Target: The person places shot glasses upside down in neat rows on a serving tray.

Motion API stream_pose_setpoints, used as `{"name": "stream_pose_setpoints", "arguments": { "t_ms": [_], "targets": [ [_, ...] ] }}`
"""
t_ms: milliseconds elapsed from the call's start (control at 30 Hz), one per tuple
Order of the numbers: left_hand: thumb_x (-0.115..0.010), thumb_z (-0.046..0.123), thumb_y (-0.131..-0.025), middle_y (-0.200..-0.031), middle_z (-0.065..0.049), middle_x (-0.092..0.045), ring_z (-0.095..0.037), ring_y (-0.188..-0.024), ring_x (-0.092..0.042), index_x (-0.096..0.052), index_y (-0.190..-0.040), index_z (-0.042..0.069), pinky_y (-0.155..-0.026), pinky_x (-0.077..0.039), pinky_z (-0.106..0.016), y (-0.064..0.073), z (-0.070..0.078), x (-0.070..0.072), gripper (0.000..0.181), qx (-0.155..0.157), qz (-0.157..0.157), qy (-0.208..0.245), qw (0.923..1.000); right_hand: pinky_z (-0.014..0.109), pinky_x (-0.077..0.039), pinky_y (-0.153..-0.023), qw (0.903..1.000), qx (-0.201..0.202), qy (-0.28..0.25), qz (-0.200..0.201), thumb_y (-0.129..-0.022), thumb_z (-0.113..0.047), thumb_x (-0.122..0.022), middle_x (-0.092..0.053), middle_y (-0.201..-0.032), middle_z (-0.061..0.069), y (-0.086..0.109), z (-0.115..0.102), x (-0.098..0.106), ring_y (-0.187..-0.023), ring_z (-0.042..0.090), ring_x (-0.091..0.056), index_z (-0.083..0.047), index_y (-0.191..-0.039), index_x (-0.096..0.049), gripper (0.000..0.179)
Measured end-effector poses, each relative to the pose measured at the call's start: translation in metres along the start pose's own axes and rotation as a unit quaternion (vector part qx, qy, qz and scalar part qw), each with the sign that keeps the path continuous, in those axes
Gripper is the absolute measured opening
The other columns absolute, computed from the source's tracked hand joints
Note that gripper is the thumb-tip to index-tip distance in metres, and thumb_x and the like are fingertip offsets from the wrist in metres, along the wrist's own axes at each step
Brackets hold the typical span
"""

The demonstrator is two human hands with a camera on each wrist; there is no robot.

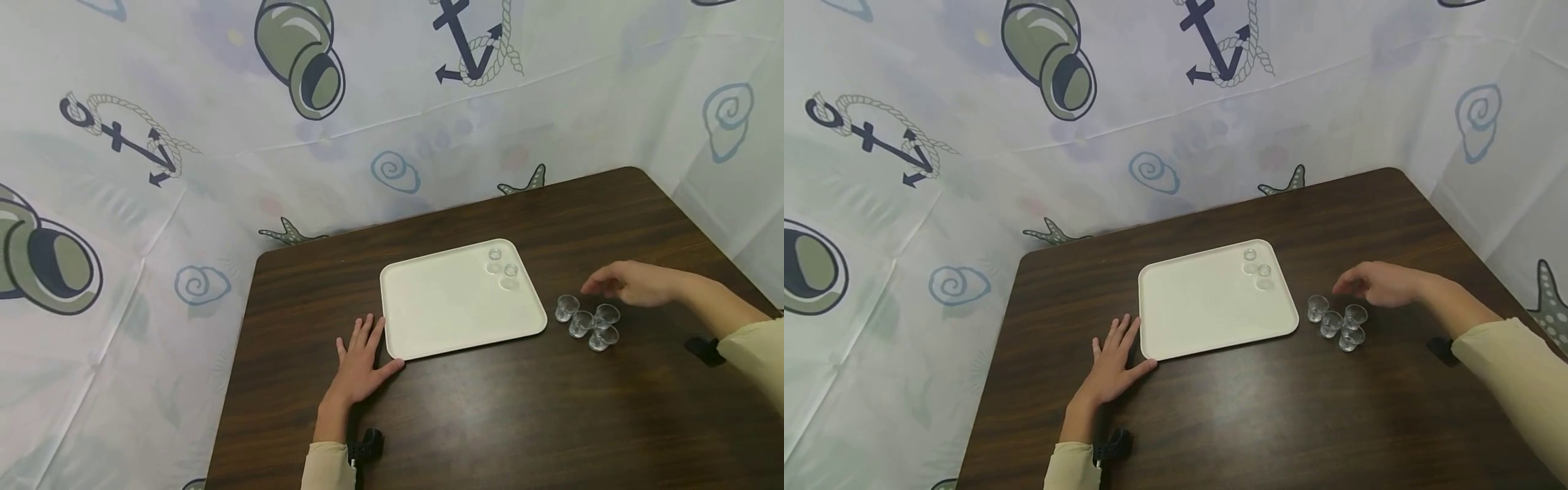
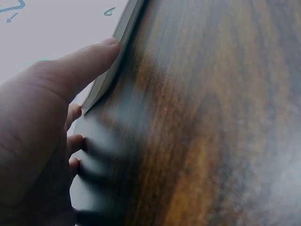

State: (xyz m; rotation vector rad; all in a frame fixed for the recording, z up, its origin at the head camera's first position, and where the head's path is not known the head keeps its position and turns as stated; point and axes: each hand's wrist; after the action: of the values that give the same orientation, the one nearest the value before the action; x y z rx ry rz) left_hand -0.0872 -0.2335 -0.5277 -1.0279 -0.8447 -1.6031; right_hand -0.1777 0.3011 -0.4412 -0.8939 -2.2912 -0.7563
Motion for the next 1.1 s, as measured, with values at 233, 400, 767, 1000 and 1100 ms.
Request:
{"name": "stream_pose_setpoints", "arguments": {
  "t_ms": [233,400,767,1000,1100],
  "targets": [
    [-0.055,0.069,-0.088,-0.163,-0.008,-0.015,-0.031,-0.150,-0.006,-0.019,-0.159,0.026,-0.107,0.000,-0.072,0.002,0.000,-0.002,0.091,-0.002,0.009,0.000,1.0000,0.036,-0.051,-0.080,0.9952,-0.036,-0.068,-0.061,-0.074,0.012,-0.068,-0.058,-0.128,0.019,0.006,0.022,-0.007,-0.105,0.029,-0.057,0.001,-0.126,-0.062,0.054],
    [-0.055,0.069,-0.087,-0.163,-0.008,-0.015,-0.031,-0.150,-0.006,-0.019,-0.159,0.027,-0.107,0.000,-0.072,0.003,0.000,-0.002,0.091,0.000,0.006,0.000,1.0000,0.038,-0.049,-0.081,0.9939,-0.036,-0.091,-0.051,-0.073,-0.002,-0.079,-0.060,-0.125,0.015,0.006,0.031,-0.014,-0.104,0.027,-0.056,-0.003,-0.124,-0.065,0.053],
    [-0.055,0.069,-0.088,-0.163,-0.008,-0.015,-0.030,-0.150,-0.004,-0.018,-0.159,0.027,-0.107,0.001,-0.072,-0.002,0.001,-0.002,0.091,-0.004,0.008,0.000,1.0000,0.037,-0.050,-0.081,0.9958,0.012,-0.086,-0.030,-0.075,-0.019,-0.084,-0.066,-0.112,0.006,0.009,0.035,-0.018,-0.100,0.025,-0.057,-0.010,-0.114,-0.072,0.042],
    [-0.055,0.069,-0.087,-0.163,-0.008,-0.016,-0.031,-0.150,-0.004,-0.018,-0.159,0.027,-0.106,0.001,-0.072,-0.003,0.000,-0.004,0.091,-0.003,0.009,0.002,1.0000,0.034,-0.051,-0.082,0.9970,0.019,-0.071,-0.025,-0.077,-0.022,-0.082,-0.067,-0.111,0.003,0.009,0.034,-0.018,-0.099,0.021,-0.059,-0.010,-0.115,-0.072,0.041],
    [-0.056,0.069,-0.087,-0.163,-0.009,-0.016,-0.031,-0.150,-0.005,-0.018,-0.159,0.027,-0.106,0.000,-0.073,-0.002,0.000,-0.004,0.092,-0.002,0.010,0.000,0.9999,0.035,-0.051,-0.082,0.9971,0.015,-0.070,-0.025,-0.078,-0.021,-0.082,-0.067,-0.112,0.004,0.008,0.032,-0.017,-0.099,0.023,-0.059,-0.009,-0.115,-0.072,0.041]
  ]
}}
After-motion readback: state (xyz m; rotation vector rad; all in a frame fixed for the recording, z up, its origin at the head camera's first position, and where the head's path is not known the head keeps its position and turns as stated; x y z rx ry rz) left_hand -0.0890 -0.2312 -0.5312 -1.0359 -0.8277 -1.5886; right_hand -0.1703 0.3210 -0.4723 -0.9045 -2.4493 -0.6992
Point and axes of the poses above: each hand's wrist, its own y-axis away from the middle knuckle, its own x-axis out of the back of the hand, z = x × y
